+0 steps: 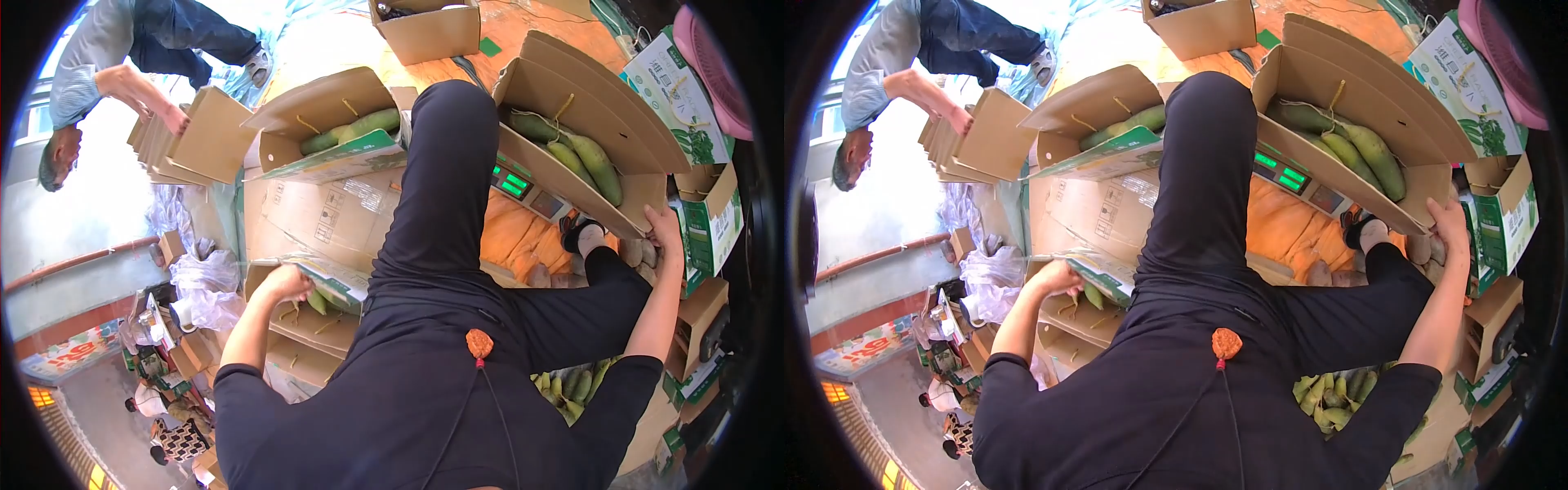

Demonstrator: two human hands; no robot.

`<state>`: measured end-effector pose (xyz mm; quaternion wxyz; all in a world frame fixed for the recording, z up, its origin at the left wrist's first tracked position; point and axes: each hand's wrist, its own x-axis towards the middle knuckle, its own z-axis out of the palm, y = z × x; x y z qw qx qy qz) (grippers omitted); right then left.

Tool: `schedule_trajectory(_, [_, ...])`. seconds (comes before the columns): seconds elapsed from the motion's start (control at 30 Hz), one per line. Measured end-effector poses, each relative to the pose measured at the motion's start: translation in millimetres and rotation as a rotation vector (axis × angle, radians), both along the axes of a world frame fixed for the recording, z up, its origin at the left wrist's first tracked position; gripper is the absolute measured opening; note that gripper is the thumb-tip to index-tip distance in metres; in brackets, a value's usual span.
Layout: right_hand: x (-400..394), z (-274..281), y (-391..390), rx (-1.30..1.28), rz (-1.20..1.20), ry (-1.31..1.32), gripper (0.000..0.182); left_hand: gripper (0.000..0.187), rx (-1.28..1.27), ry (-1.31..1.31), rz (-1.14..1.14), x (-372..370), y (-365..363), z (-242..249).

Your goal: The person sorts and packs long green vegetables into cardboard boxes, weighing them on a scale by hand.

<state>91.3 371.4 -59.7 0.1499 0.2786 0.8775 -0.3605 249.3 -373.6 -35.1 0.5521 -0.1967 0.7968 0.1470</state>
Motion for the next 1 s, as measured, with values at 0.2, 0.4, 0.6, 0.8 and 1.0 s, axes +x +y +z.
schedule_trajectory(0.2, [-6,13,18,0.405,0.043,0.425,0.027,0.017,-0.099,-0.3,0.149,-26,-14,35])
schedule_trajectory(0.4, [-49,121,-143,-0.216,0.117,0.74,0.017,0.017,-0.503,-0.153,-0.028,-66,-104,61])
schedule_trajectory(0.6, [-94,134,-354,-0.912,0.467,0.566,0.033,0.039,-0.299,0.729,0.394,-154,-153,16])
schedule_trajectory(0.8, [-141,52,-504,-0.762,0.128,0.209,0.061,0.08,0.01,0.663,0.792,-205,-178,-27])
schedule_trajectory(1.0, [-161,-17,-543,-0.362,0.033,-0.15,0.058,0.067,0.295,0.547,0.893,-216,-177,-50])
